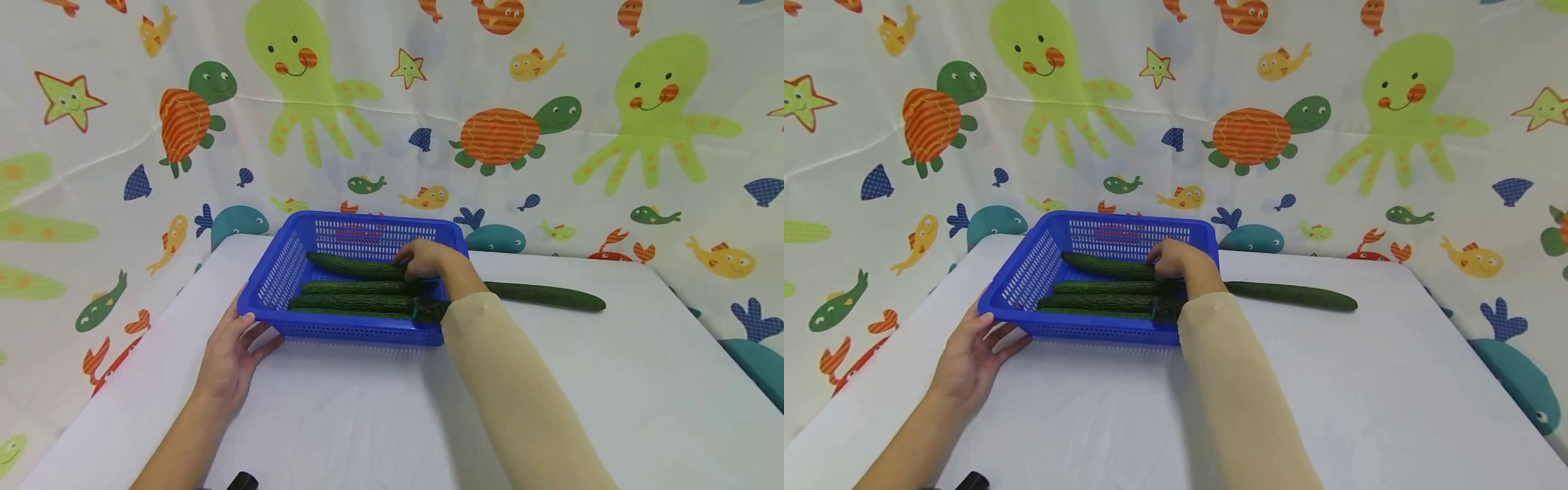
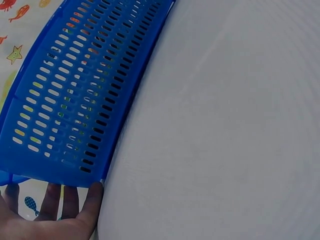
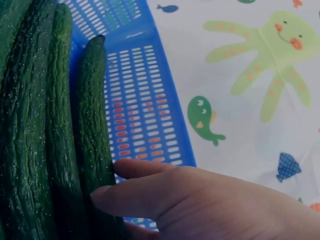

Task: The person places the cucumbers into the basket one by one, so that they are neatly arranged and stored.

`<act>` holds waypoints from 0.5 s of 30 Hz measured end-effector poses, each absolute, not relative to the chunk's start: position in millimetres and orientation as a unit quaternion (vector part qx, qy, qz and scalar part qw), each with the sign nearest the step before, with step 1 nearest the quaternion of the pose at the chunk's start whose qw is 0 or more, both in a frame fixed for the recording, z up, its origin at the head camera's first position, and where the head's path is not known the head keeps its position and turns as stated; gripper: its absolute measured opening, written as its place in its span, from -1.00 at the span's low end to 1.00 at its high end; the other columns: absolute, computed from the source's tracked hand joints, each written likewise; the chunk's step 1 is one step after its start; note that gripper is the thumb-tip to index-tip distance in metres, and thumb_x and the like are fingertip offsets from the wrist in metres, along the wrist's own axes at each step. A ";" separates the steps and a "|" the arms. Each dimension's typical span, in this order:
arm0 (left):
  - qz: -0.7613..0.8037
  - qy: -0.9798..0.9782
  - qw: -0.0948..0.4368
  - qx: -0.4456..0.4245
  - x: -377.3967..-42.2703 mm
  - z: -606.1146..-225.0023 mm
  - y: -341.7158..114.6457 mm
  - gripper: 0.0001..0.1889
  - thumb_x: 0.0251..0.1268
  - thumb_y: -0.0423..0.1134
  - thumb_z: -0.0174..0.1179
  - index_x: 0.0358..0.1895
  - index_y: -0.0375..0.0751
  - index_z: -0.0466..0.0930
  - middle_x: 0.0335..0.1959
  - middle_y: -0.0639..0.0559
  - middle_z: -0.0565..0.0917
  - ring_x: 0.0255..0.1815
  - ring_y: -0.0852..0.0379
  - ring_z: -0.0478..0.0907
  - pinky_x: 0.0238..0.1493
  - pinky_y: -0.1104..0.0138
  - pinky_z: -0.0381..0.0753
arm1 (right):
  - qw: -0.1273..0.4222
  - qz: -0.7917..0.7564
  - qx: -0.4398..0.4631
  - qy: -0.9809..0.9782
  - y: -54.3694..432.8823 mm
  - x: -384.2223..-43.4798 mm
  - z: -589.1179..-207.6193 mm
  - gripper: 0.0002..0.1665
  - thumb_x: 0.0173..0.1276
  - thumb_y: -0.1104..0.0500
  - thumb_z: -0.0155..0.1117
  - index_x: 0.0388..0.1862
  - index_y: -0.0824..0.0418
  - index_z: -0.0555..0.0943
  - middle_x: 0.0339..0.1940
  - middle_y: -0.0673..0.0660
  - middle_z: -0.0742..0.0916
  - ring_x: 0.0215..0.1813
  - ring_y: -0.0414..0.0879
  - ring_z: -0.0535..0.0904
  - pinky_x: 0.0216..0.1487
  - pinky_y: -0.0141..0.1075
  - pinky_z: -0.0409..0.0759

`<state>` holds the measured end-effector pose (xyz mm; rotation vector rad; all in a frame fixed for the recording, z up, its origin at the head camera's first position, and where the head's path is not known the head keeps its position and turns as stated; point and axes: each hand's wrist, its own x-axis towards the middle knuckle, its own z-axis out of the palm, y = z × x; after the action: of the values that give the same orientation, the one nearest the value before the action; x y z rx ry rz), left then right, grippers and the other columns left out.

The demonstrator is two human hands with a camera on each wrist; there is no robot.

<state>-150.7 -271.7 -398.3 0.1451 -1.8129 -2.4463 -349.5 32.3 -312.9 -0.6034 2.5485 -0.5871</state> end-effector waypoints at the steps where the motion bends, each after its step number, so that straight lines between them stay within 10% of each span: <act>1: -0.801 -0.594 0.047 0.049 -151.3 -398.3 -271.0 -0.36 0.66 0.03 -0.07 0.69 0.29 -0.03 0.59 0.10 0.19 0.43 0.07 0.31 0.19 0.33 0.66 | 0.226 -0.216 -0.221 0.924 32.8 -349.7 -313.0 -0.38 0.38 0.39 0.21 0.41 0.08 0.59 0.43 0.23 0.59 0.46 0.14 0.48 0.33 -0.05 0.57; 15: -0.797 -0.600 0.046 0.045 -151.3 -398.2 -271.6 -0.37 0.67 0.02 -0.08 0.69 0.28 -0.02 0.55 0.14 0.25 0.39 0.11 0.35 0.18 0.33 0.67 | 0.153 -0.328 -0.242 0.900 47.0 -337.4 -287.6 -0.49 0.58 0.13 0.18 0.46 0.14 0.51 0.42 0.23 0.61 0.42 0.13 0.54 0.42 0.06 0.51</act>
<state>-151.3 -271.6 -398.2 0.1383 -1.8326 -2.4337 -337.4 47.0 -287.6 -0.6953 2.5818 -0.9417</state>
